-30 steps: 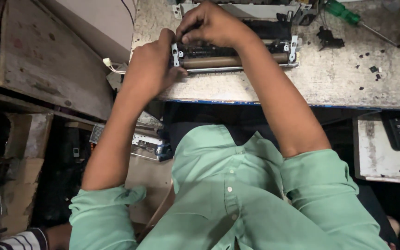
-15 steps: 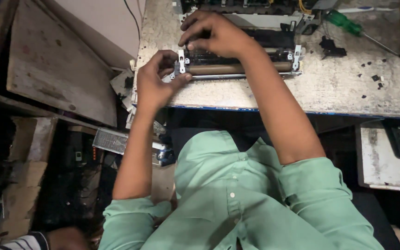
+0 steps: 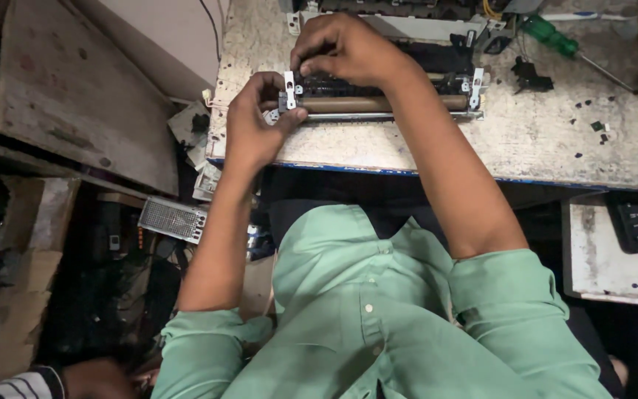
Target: The person disassembles a printer on a workbench, removing internal components and wiring. They use a screwdriver to loosen screws and separate parts, then place the removed components on the table.
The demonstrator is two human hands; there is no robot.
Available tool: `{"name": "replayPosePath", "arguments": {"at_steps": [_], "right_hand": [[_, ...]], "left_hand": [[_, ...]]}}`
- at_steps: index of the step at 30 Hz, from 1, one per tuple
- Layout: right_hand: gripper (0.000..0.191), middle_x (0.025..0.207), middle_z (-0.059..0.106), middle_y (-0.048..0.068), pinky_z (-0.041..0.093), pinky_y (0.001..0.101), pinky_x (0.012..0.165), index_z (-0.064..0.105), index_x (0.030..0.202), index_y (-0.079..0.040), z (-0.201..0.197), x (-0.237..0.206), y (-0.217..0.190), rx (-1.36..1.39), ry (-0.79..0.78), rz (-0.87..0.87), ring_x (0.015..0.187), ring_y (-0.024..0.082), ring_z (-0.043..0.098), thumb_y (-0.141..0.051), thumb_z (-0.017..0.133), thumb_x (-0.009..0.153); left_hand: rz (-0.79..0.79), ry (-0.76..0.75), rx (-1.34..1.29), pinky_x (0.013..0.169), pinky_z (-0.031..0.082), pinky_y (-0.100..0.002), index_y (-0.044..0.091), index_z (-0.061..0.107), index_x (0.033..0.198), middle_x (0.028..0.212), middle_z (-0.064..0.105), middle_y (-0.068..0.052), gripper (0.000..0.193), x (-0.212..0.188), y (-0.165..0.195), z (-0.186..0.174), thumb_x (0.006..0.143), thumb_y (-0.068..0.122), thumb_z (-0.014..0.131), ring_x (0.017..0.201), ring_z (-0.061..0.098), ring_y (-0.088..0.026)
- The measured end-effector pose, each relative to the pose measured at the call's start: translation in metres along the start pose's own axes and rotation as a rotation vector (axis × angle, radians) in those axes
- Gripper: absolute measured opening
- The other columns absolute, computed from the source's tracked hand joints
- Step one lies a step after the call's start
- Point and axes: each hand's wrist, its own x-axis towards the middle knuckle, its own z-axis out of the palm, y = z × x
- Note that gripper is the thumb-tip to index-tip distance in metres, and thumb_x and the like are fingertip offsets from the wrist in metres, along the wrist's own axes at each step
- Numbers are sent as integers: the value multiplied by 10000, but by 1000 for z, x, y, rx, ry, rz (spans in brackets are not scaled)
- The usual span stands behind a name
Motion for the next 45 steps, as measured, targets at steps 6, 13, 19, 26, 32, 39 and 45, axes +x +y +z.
{"name": "replayPosePath", "arguments": {"at_steps": [6, 13, 19, 26, 32, 39, 45], "right_hand": [[199, 1060, 713, 83, 587, 342, 899, 777, 1075, -50, 0, -6, -3, -85, 80, -82, 1007, 228, 713, -5, 824, 887], [298, 1145, 720, 52, 571, 361, 813, 783, 1085, -110, 5, -22, -25, -472, 241, -194, 979, 257, 722, 22, 824, 821], [242, 1082, 724, 37, 557, 395, 788, 784, 1058, -128, 8, -22, -33, -678, 262, -236, 966, 293, 724, -37, 822, 838], [174, 984, 746, 101, 554, 396, 787, 769, 1033, -53, 3, -15, -17, -416, 200, -78, 903, 304, 710, -122, 846, 895], [159, 1026, 767, 73, 573, 342, 862, 769, 1072, -71, 2, -4, 2, -47, 69, 130, 931, 202, 736, -133, 820, 934], [205, 1071, 725, 106, 576, 347, 921, 765, 1108, -69, -2, -4, -4, -20, 45, 24, 1027, 225, 712, -19, 775, 910], [240, 1144, 730, 97, 570, 376, 956, 784, 1097, -67, 0, -13, -26, -183, 136, -122, 1083, 275, 710, 9, 805, 871]], "left_hand": [[80, 82, -1, 936, 595, -322, -3, 624, 1170, 1059, 702, -69, 414, -5, -2, 10, 824, 3, 852, 974, 714, -159], [116, 92, 36, 928, 587, -319, -1, 606, 1201, 1071, 708, -83, 450, -6, 1, 9, 823, 0, 850, 974, 721, -172], [104, 82, 28, 946, 577, -315, 7, 605, 1202, 1086, 708, -83, 448, -4, -2, 7, 822, 1, 842, 996, 709, -174], [60, 104, 11, 900, 548, -308, 5, 637, 1159, 1012, 701, -67, 427, -1, -3, 5, 795, -13, 859, 922, 653, -158], [40, 89, -19, 908, 538, -285, 2, 637, 1149, 1012, 699, -55, 386, -3, 2, 6, 818, -19, 836, 949, 655, -126], [90, 83, -80, 921, 524, -275, -6, 622, 1163, 1039, 663, -51, 411, -4, 3, 5, 813, -15, 836, 963, 632, -118], [140, 125, -40, 931, 516, -289, 0, 625, 1145, 1077, 648, -70, 397, -7, 4, 6, 805, -22, 829, 992, 629, -143]]}}
